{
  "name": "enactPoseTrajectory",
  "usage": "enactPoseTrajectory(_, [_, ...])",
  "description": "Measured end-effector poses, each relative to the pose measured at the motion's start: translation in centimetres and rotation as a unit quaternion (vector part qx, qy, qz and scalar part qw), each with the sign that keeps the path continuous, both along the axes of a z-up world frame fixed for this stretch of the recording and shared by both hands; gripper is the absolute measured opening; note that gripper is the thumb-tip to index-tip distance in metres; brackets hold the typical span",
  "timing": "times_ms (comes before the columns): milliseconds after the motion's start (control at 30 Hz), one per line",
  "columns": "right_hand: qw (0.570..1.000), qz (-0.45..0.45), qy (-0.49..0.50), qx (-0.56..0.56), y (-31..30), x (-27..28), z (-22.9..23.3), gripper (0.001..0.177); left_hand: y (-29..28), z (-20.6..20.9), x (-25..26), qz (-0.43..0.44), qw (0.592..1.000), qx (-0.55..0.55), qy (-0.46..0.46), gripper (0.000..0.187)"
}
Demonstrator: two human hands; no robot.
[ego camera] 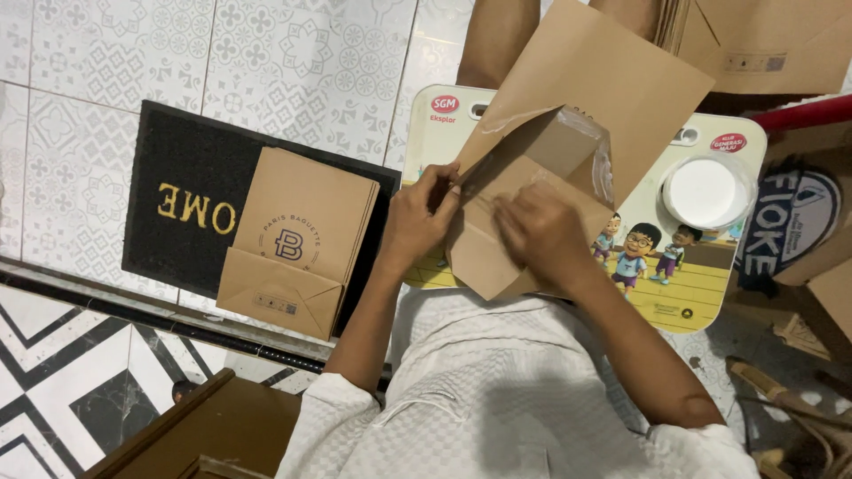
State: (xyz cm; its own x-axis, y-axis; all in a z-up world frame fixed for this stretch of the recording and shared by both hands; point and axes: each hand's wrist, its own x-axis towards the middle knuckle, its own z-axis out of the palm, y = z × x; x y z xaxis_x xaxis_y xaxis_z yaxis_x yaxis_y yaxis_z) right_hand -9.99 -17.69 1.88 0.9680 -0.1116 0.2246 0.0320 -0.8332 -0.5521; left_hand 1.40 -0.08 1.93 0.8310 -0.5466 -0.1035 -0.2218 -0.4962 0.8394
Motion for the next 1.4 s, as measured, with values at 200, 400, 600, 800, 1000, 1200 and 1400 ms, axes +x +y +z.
enactPoseTrajectory(200, [0.996,-0.032,-0.044,-0.077,-1.8,0.6,-1.9,0.007,-0.1,0.1,0.0,0.006,1.000,-0.004,-0.001,0.018])
enactPoseTrajectory(400, [0.999,0.043,-0.004,-0.019,0.8,0.8,1.1,0.007,-0.3,0.5,0.1,-0.003,1.000,0.009,-0.007,0.018])
enactPoseTrajectory(600, [0.995,-0.049,-0.062,-0.058,-3.8,2.2,-0.6,0.007,-0.3,0.5,0.0,-0.001,1.000,0.008,-0.005,0.018])
enactPoseTrajectory(800, [0.998,0.032,-0.028,-0.052,-0.3,0.8,0.0,0.007,-0.1,0.4,0.1,-0.009,0.999,0.036,-0.003,0.020])
enactPoseTrajectory(1000, [0.993,0.025,-0.043,-0.107,-3.0,0.0,-3.0,0.008,-0.2,0.4,-0.3,0.000,0.999,0.046,-0.002,0.019])
enactPoseTrajectory(1200, [0.994,-0.026,-0.048,-0.100,-5.3,0.6,-3.2,0.006,-0.2,0.2,0.0,-0.003,0.999,0.050,0.007,0.021])
enactPoseTrajectory(1400, [0.996,0.079,-0.028,-0.041,0.1,0.9,1.1,0.007,-0.4,1.3,0.1,-0.009,0.998,0.059,0.015,0.023])
